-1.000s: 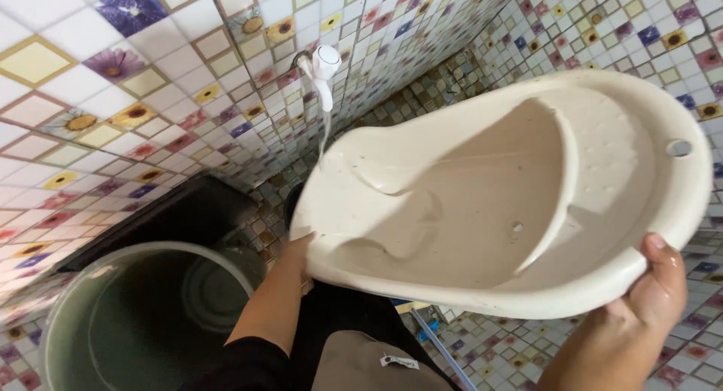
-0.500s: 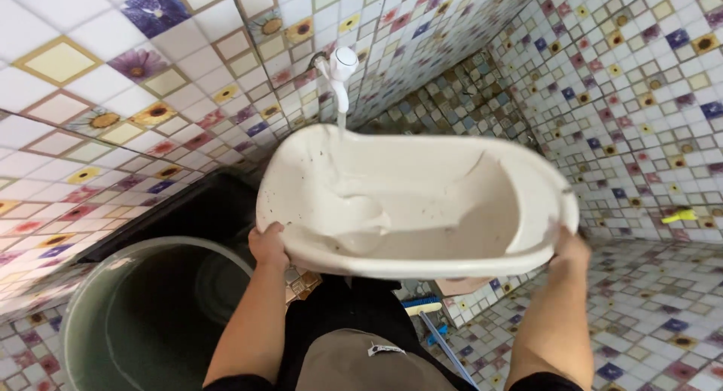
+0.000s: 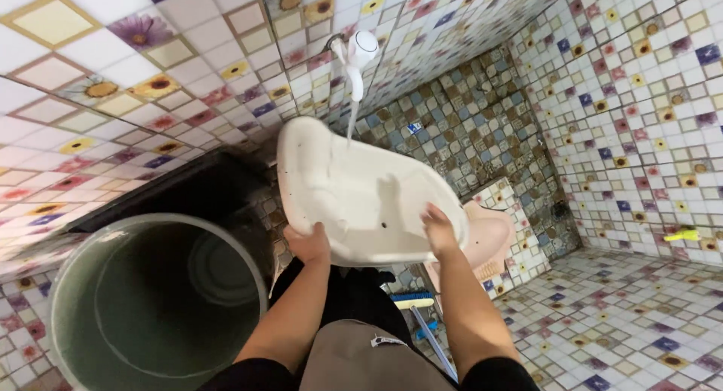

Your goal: Cleaning and rinsing bathroom items including a large tub and moving storage bins

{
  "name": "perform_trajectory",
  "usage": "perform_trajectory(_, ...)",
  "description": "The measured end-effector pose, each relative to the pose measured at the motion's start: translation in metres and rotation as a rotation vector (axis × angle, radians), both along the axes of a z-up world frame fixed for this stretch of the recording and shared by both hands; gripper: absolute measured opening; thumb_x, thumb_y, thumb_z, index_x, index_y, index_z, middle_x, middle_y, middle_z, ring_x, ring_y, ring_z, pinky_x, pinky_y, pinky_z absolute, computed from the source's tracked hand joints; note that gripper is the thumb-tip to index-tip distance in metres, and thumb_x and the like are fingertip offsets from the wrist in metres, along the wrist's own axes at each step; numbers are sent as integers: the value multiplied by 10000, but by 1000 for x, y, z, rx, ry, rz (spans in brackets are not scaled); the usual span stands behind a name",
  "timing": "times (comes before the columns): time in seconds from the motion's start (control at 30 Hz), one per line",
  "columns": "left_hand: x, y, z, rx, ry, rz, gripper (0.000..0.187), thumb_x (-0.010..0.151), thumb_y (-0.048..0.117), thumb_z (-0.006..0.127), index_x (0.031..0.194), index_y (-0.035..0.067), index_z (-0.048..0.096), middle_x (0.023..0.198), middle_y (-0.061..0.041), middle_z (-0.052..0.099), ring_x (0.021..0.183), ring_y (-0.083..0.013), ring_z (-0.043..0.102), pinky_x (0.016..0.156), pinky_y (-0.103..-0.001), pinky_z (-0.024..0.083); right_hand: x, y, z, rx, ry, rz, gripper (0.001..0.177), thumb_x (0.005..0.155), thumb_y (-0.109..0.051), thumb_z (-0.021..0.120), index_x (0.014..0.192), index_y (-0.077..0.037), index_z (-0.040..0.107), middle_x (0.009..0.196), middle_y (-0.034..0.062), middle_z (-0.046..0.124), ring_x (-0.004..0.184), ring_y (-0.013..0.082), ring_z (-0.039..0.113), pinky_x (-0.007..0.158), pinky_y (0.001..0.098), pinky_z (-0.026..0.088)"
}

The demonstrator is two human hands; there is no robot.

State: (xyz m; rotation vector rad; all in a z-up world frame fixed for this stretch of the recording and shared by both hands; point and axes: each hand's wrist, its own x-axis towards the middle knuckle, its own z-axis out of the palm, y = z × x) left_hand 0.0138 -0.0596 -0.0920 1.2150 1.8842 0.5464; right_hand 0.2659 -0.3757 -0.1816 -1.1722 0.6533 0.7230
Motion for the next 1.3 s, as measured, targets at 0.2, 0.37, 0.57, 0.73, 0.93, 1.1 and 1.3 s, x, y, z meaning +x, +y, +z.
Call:
perform_trajectory(0.2,-9,14,-34,-203,91,-214,653,687,457,861,1277,318,618,1212,-6,687,1172,-282,673,1016,-404,443,-39,237,135,-35,-112,469,413,1069,-151,551,1480,-114,521,1426,113,609,1296,260,590,1165,482,401)
perform_trajectory(0.37,-2,19,-27,-26,-220,-261,492,683,209,899,1108,77,689,1072,-185,706,1084,-383,682,978,-525,502,-17,320,90,366,78,240,346,1055,-106,513,1395,-66,560,1290,97,686,1207,304,681,1089,466,526)
perform_trajectory(0.57,9,51,-23,-43,-160,-370,508,689,308,888,1103,95,685,1039,-144,691,1050,-357,693,896,-499,531,13,380,93,571,146,41,248,1053,-118,477,1202,10,629,1209,190,726,1115,350,721,1013,471,599)
perform_trajectory(0.73,30,71,-25,-26,-144,-352,508,704,338,875,1106,99,677,1028,-176,681,1048,-395,679,897,-512,528,51,405,79,552,205,-59,330,1102,-275,421,1175,-14,609,1082,104,731,972,252,744,906,348,640)
perform_trajectory(0.93,52,86,-52,-211,-149,-135,498,684,418,913,1049,175,677,934,-69,684,918,-259,699,830,-409,539,64,429,101,417,194,52,269,1066,-249,464,1035,-41,632,873,4,717,789,148,722,757,277,642)
perform_trajectory(1.1,71,92,-27,-307,-232,-120,478,658,424,927,929,111,687,807,-98,690,817,-259,687,766,-376,519,31,420,151,272,86,127,249,1071,-236,452,1006,-75,631,825,-28,698,758,105,703,696,238,606)
perform_trajectory(1.3,75,126,-6,-511,-269,-146,606,892,542,773,1247,59,686,1204,-206,700,1221,-381,631,1030,-521,481,38,404,112,-28,185,891,277,1046,-201,494,1146,-47,701,945,60,756,777,192,690,737,354,635)
